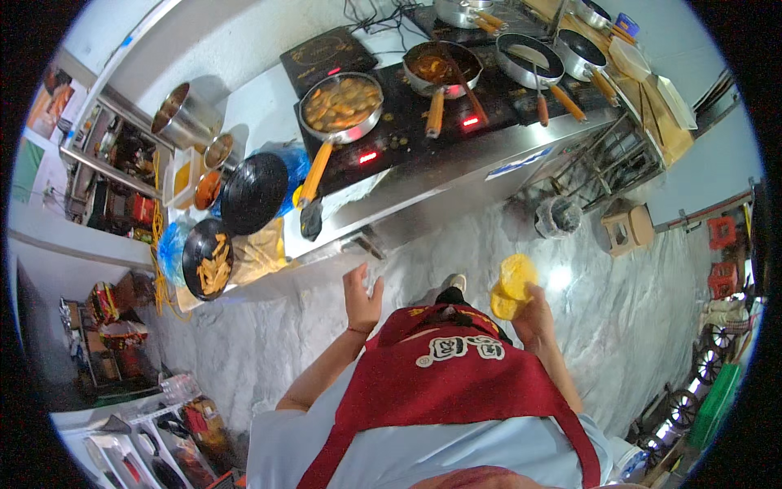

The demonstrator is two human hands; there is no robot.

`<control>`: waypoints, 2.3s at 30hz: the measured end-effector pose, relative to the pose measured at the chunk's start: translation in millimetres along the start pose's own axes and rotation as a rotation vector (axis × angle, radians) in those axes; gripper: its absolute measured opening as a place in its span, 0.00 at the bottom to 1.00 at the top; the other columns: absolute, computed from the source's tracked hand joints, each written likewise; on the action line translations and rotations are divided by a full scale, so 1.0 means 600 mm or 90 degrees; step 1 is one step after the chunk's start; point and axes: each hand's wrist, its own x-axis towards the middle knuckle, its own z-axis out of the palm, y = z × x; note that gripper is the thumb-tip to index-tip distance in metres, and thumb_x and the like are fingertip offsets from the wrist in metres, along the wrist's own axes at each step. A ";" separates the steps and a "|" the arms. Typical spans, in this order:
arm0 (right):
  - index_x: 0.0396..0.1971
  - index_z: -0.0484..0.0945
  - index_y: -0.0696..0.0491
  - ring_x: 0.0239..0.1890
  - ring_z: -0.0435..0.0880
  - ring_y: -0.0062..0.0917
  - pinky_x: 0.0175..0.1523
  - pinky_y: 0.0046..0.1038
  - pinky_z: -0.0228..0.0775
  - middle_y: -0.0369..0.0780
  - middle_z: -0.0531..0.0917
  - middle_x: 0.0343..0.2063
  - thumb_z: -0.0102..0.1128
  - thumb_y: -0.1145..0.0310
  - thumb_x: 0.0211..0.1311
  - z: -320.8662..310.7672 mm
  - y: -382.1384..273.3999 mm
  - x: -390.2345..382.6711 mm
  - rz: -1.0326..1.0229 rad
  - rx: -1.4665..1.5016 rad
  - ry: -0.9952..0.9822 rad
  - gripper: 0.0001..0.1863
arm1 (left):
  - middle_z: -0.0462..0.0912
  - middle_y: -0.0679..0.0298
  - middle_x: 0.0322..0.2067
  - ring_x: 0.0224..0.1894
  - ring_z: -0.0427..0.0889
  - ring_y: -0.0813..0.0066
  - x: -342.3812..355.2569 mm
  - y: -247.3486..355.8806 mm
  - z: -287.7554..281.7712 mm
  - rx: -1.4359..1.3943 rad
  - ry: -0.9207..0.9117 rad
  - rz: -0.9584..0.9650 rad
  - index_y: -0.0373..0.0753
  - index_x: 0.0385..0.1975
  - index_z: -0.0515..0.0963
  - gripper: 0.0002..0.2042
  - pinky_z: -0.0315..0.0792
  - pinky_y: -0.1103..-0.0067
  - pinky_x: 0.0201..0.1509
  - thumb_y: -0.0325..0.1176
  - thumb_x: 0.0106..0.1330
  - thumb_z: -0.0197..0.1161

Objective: The person fries items in a small pan on a stove, using a slotted spoon and chopsticks to turn and move them, and later holds a large bowl over the stove.

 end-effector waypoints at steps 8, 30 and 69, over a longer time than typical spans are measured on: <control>0.54 0.62 0.54 0.53 0.71 0.32 0.58 0.37 0.62 0.39 0.72 0.50 0.51 0.61 0.57 0.043 -0.195 0.069 -0.177 0.012 -0.050 0.25 | 0.73 0.56 0.37 0.41 0.73 0.63 0.227 0.329 0.019 -0.037 0.084 0.268 0.35 0.43 0.72 0.15 0.69 0.76 0.41 0.28 0.55 0.60; 0.53 0.64 0.57 0.51 0.73 0.35 0.56 0.40 0.65 0.43 0.74 0.49 0.50 0.62 0.60 0.118 -0.269 0.077 -0.457 0.250 0.192 0.23 | 0.72 0.64 0.28 0.34 0.74 0.66 0.747 0.445 0.244 0.469 -0.368 0.905 0.43 0.28 0.73 0.09 0.67 0.72 0.37 0.33 0.47 0.63; 0.52 0.63 0.61 0.50 0.74 0.37 0.58 0.39 0.63 0.47 0.74 0.49 0.47 0.68 0.59 0.018 -0.309 0.075 -0.603 0.378 0.259 0.22 | 0.71 0.58 0.28 0.33 0.74 0.66 0.663 0.752 0.380 0.320 -0.042 1.214 0.32 0.27 0.71 0.05 0.70 0.76 0.38 0.26 0.53 0.53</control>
